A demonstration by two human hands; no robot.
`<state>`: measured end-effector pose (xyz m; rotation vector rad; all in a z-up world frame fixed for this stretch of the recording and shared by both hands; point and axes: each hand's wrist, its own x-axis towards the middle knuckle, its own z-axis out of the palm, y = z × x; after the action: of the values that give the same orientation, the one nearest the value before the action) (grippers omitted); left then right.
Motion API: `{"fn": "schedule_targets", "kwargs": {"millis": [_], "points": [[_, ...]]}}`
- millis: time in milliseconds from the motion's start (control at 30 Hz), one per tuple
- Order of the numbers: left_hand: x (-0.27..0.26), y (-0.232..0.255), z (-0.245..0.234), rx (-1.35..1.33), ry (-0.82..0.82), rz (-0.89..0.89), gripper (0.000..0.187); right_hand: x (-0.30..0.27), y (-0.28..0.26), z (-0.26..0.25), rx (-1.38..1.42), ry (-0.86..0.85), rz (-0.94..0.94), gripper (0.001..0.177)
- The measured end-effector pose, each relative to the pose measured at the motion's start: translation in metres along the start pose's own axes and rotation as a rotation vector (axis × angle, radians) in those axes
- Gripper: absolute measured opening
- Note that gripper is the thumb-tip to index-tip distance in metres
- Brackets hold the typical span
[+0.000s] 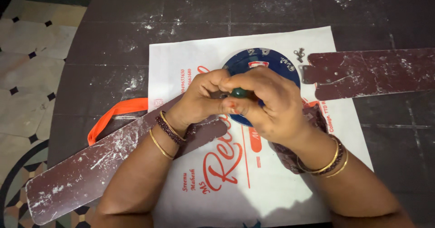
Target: The person uses a green screwdriver to tighten screws on the blue motor housing of a ceiling fan. They wipe the motor housing with a cloth and continue adjusting internal components while the fan blades remain attached.
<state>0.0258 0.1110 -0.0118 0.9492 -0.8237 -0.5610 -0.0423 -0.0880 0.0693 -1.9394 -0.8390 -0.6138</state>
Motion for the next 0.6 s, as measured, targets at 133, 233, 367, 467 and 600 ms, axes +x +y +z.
{"fn": "schedule_targets", "kwargs": {"millis": [133,233,367,467,600], "points": [[0.000,0.002,0.000,0.118,0.045,0.006,0.027,0.002,0.004,0.000,0.027,-0.048,-0.015,0.032],[0.003,0.004,0.003,0.125,0.092,-0.011,0.032,0.004,0.006,-0.001,-0.064,-0.063,0.004,0.039],[0.007,0.000,0.005,0.103,0.113,0.034,0.030,0.005,0.005,0.003,-0.103,0.001,-0.005,0.038],[0.008,-0.007,0.004,0.129,0.125,0.045,0.024,0.001,-0.002,0.007,-0.219,0.060,-0.004,0.040],[0.006,-0.014,0.006,0.112,0.092,-0.048,0.021,-0.006,-0.005,0.010,-0.165,0.085,0.067,0.028]]}}
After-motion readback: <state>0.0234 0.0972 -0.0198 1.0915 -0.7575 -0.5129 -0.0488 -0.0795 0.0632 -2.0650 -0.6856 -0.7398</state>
